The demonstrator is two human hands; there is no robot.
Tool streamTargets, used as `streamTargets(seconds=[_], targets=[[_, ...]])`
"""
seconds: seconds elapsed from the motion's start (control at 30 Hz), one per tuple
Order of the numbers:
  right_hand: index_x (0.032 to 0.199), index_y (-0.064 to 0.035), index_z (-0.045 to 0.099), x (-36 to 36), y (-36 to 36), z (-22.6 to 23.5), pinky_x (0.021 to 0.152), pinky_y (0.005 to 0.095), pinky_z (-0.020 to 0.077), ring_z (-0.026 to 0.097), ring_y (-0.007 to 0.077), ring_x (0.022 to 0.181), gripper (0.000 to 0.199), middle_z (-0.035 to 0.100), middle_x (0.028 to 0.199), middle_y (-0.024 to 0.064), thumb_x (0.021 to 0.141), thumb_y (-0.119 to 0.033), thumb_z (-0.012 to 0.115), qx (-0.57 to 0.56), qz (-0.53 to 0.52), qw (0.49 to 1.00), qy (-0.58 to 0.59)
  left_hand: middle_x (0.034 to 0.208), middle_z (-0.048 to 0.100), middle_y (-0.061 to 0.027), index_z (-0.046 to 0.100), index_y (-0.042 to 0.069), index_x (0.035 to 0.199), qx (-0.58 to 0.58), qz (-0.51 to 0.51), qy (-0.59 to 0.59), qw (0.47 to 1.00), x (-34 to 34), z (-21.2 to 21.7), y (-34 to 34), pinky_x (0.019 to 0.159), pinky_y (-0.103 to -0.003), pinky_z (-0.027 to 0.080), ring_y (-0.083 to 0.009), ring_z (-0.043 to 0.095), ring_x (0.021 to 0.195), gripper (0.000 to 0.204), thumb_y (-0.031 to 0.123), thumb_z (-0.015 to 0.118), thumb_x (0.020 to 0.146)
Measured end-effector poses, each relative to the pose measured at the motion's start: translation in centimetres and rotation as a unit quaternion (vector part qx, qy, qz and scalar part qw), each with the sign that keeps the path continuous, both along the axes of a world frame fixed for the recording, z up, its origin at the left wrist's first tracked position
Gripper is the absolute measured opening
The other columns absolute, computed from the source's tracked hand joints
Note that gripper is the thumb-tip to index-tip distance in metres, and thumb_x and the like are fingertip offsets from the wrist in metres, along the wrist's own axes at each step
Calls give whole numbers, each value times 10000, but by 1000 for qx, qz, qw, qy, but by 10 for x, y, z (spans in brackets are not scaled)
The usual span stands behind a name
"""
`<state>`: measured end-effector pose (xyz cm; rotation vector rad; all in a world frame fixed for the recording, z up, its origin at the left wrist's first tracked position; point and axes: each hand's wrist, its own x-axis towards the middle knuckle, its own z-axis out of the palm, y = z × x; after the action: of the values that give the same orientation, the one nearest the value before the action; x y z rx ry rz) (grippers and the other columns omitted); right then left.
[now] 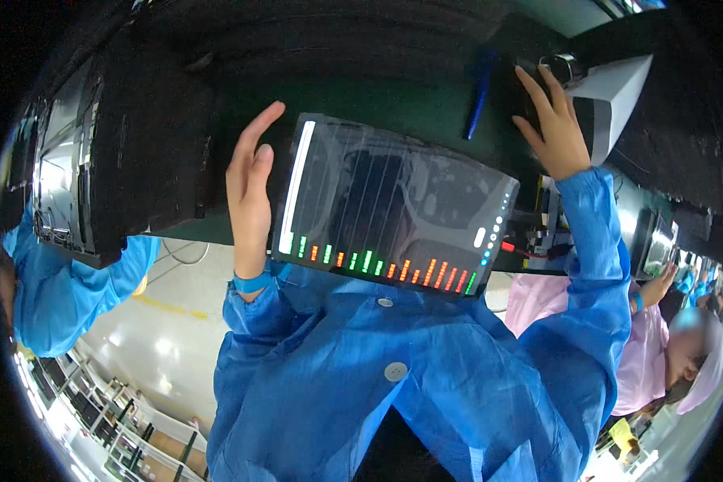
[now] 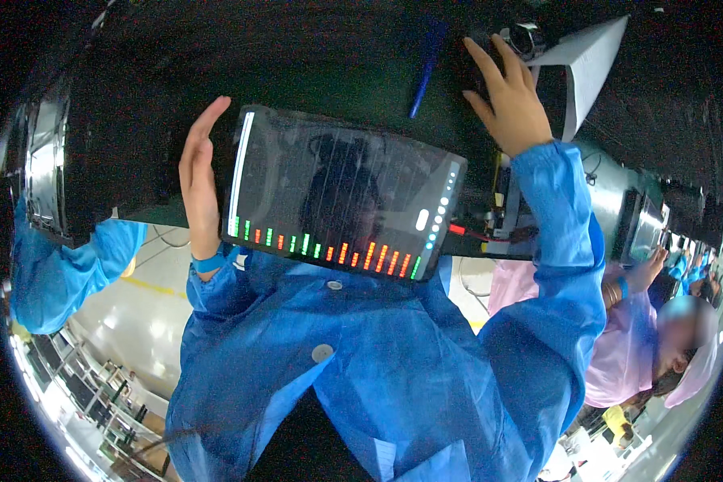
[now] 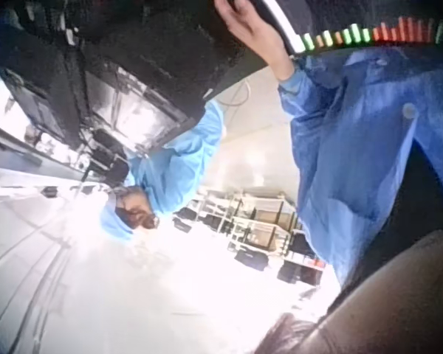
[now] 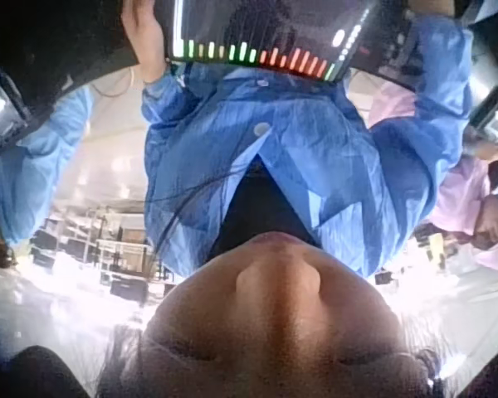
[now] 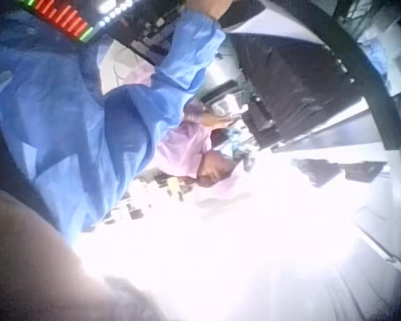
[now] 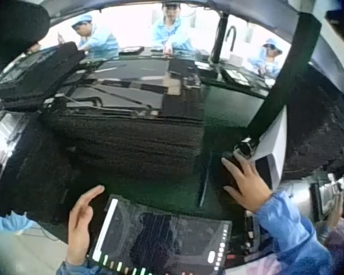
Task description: The person tests tablet screens at a workstation by connecting ribbon cables to a test board, tapping and swiping the screens during functionality checks, marking tablet parts with a pen, and moving stacks of tablet assemblies.
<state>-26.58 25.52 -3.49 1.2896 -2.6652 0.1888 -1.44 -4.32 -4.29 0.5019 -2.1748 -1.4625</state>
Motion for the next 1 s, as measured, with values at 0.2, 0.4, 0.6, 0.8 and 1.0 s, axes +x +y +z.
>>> streamTargets(seconds=[0.2,0.4,0.6,0.8,1.0], targets=[[1396,-270,338,-6,-4,4,1031,491,356,364,450,1240,631,311,1418,188,840,-218,633,-21,-14,1000,-15,1317,511,-112,544,81,1245,20,10,9,1000,0,-2,-3,1084,-369,259,-252,438,1259,456,378,408,927],[1388,-283,355,-6,1,3,1035,485,350,361,445,1245,615,314,1417,187,842,-223,630,-25,4,1000,-1,1294,518,-158,514,-36,1243,3,4,1,1000,-1,-1,0,1088,-347,230,-247,425,1259,478,288,347,933],[1388,-305,352,-4,2,3,1037,484,346,352,437,1255,608,309,1422,182,849,-227,623,-47,19,998,-43,1290,533,-120,555,51,1226,8,9,17,1000,-1,-2,0,1075,-358,263,-248,456,1240,453,358,419,922],[1388,-313,356,-4,-1,1,1051,485,328,326,424,1284,607,286,1447,154,852,-209,622,-56,2,997,-57,1285,538,-117,557,48,1222,20,5,18,1000,-2,-4,0,1074,-355,263,-241,458,1238,443,345,434,918],[1393,-300,339,-6,0,3,1034,481,351,342,438,1264,640,281,1444,174,835,-190,632,-46,40,996,-73,1281,540,-119,556,53,1222,33,8,20,999,-2,-3,1,1069,-349,274,-240,470,1225,433,339,437,919]])
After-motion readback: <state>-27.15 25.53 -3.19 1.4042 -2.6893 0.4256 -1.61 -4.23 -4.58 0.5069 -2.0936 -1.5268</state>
